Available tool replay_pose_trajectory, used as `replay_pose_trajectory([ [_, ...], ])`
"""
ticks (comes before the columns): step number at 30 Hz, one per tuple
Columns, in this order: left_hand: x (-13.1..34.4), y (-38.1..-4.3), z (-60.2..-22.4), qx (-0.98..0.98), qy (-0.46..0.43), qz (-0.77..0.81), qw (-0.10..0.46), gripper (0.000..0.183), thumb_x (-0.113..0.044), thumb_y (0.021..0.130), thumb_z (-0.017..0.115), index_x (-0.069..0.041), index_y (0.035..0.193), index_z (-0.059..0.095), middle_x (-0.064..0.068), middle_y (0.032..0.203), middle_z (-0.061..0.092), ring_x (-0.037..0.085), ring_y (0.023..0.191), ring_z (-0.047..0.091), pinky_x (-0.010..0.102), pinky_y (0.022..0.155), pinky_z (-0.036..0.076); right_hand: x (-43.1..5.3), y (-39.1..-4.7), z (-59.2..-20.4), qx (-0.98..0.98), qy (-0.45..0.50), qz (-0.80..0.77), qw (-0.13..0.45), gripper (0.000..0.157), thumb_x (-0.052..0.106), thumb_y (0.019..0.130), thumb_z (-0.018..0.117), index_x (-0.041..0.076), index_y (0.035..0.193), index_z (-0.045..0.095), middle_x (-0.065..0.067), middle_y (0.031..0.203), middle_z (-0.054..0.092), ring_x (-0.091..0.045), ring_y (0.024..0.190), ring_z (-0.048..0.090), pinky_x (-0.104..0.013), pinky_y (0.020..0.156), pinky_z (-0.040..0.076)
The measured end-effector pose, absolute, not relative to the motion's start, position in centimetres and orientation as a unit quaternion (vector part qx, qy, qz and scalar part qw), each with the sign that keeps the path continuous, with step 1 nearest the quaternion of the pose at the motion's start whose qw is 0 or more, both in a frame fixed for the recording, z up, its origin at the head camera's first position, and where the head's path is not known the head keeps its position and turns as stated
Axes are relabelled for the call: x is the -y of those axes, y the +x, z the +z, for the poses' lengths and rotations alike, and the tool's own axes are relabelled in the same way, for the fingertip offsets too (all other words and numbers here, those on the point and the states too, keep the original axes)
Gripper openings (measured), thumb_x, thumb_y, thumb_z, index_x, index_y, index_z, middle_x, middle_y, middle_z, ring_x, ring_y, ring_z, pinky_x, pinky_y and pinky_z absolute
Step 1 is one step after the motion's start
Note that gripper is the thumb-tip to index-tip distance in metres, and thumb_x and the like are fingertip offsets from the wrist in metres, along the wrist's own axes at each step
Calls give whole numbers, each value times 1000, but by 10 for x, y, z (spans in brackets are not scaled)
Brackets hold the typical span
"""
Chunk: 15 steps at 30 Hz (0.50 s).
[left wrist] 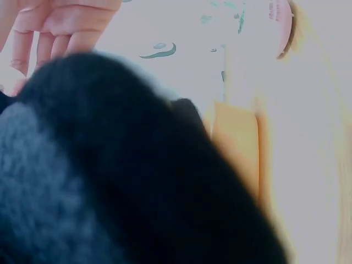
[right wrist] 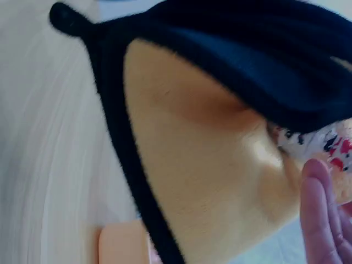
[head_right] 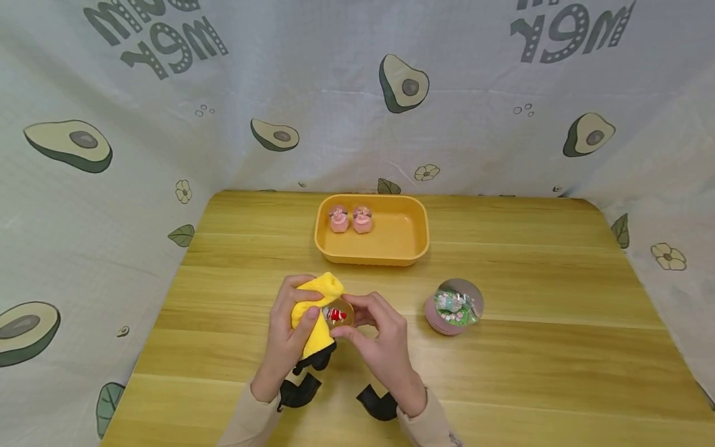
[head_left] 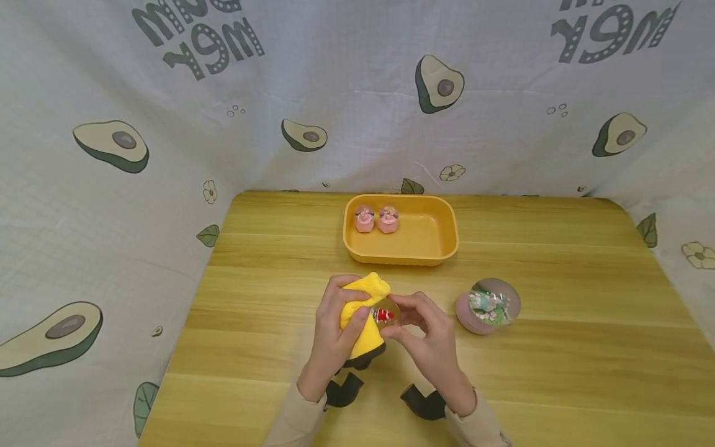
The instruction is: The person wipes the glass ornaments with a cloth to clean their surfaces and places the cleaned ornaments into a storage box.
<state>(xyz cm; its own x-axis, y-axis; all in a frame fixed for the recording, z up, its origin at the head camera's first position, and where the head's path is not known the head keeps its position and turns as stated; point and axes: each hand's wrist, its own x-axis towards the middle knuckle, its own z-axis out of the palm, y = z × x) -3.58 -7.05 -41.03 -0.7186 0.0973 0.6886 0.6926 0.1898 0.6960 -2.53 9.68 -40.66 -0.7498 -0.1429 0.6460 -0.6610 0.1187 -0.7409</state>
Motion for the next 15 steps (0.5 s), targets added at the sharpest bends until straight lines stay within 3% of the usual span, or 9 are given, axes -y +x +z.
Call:
replay_pose_trajectory([
  [7, 68, -35, -409, 723, -279, -574, 265, 29, -33, 100, 47, -6, 99, 57, 16, 110, 53, 28, 95, 56, 34, 77, 52, -96, -22, -406, 736, 227, 613, 178, 32, 22, 87, 70, -5, 103, 63, -13, 82, 65, -12, 65, 64, -22, 56, 53],
  [12, 68, -34, -407, 712, -240, -614, 241, 30, -35, 100, 48, -6, 99, 57, 15, 110, 53, 27, 95, 55, 33, 75, 52, -98, -22, -403, 753, 260, 579, 173, 49, 38, 89, 64, -3, 116, 58, -12, 104, 61, -14, 78, 61, -22, 64, 53],
  [15, 69, -34, -406, 705, -222, -636, 221, 27, -32, 99, 50, -6, 101, 58, 14, 111, 53, 26, 96, 54, 32, 76, 51, -99, -24, -404, 751, 305, 551, 199, 51, 38, 92, 62, -2, 122, 55, -16, 115, 56, -20, 92, 59, -22, 72, 51],
])
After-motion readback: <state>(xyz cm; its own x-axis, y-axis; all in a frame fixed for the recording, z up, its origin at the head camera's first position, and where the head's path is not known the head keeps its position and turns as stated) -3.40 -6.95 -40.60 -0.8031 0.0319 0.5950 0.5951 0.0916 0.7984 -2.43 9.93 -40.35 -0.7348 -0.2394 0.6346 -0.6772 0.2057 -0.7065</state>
